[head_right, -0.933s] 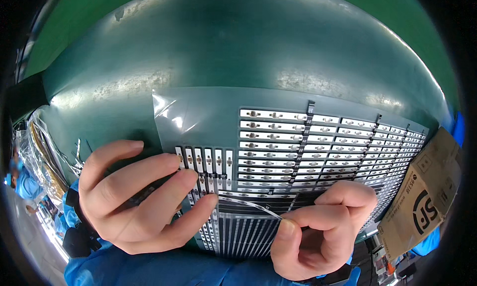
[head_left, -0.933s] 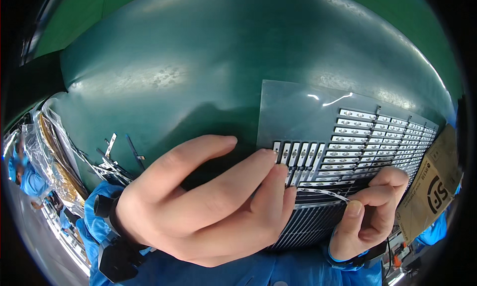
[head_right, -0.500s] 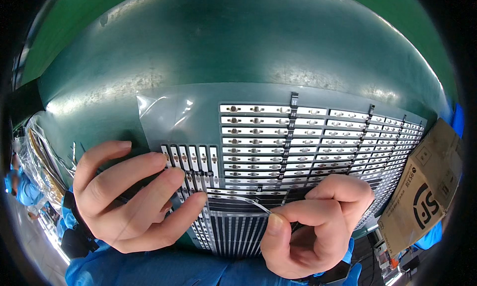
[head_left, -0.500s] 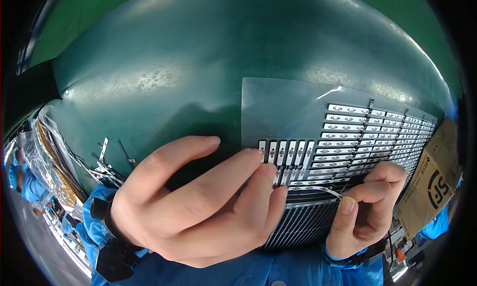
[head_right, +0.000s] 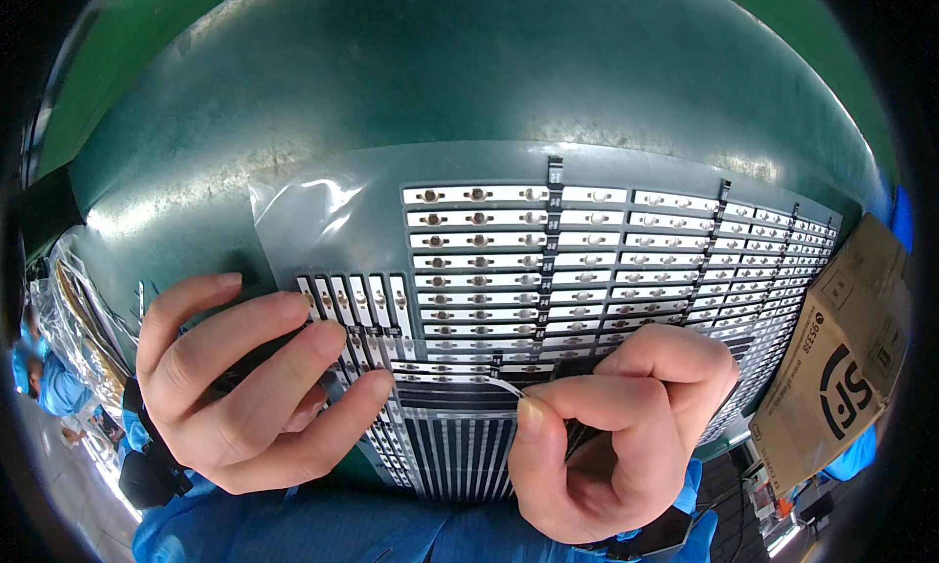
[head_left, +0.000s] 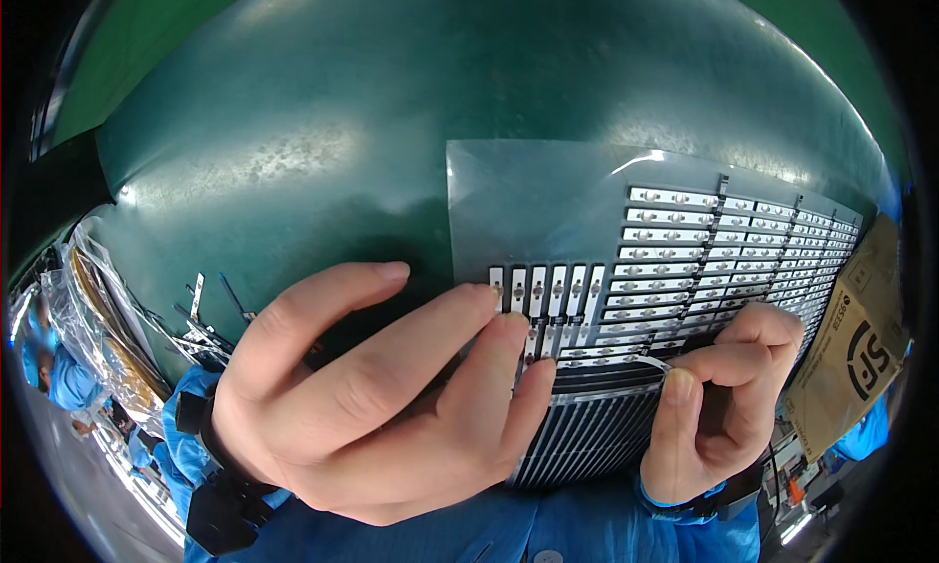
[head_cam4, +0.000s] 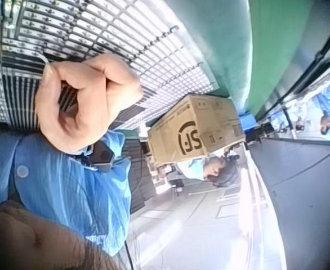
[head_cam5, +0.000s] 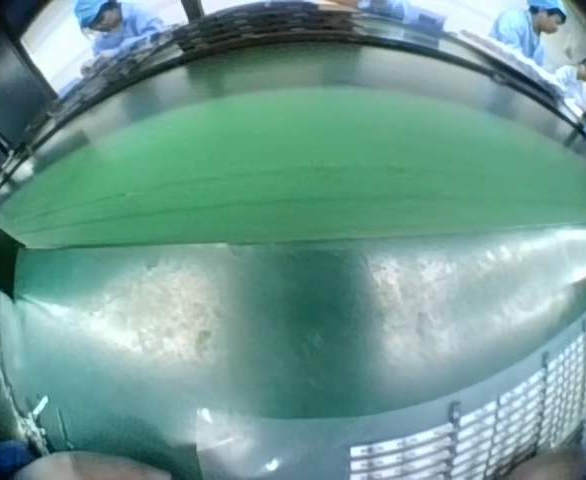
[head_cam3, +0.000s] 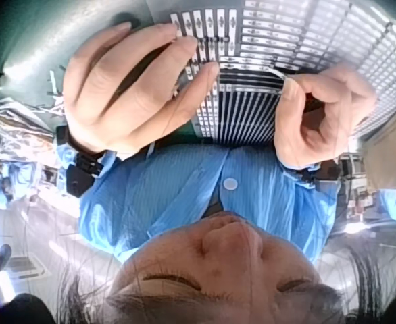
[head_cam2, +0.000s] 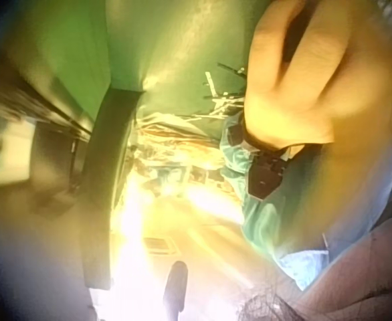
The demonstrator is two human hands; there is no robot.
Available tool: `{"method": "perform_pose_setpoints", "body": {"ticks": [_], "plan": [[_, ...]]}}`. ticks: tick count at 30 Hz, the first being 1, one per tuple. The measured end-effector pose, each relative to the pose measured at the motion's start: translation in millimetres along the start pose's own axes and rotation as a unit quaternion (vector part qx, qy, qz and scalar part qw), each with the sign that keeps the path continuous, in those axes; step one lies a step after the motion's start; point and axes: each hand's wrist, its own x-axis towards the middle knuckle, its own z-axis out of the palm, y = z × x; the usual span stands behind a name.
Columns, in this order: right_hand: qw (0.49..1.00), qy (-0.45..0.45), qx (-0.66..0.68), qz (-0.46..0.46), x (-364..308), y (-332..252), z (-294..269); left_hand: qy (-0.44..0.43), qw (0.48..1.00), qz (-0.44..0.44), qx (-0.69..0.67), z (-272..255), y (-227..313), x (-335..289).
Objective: Manually insert and align small lighting components into a metal grid frame at an assembly line.
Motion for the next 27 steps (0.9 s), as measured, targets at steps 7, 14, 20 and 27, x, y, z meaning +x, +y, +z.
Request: {"method": "perform_pose_setpoints", "body": {"ticks": [7, 14, 20, 27], "plan": [[1.0, 0.003, 0.0, -0.002, 0.4, 1.5, 4.2, -0.003, 1.0, -0.004, 0.005, 0.3, -0.1, -1.7], [0.997, -0.075, -0.021, 0.026, -1.2, -5.1, -4.0, -0.014, 1.0, -0.003, 0.012, -3.8, -0.1, -0.2], [0.996, -0.072, -0.053, 0.013, -0.6, -4.6, -4.0, 0.01, 1.0, -0.006, 0.0, 0.3, 1.9, 1.9], [0.994, -0.07, -0.081, 0.02, 0.2, -10.9, -1.5, 0.025, 1.0, 0.013, -0.011, 5.3, -2.6, -0.1]]}}
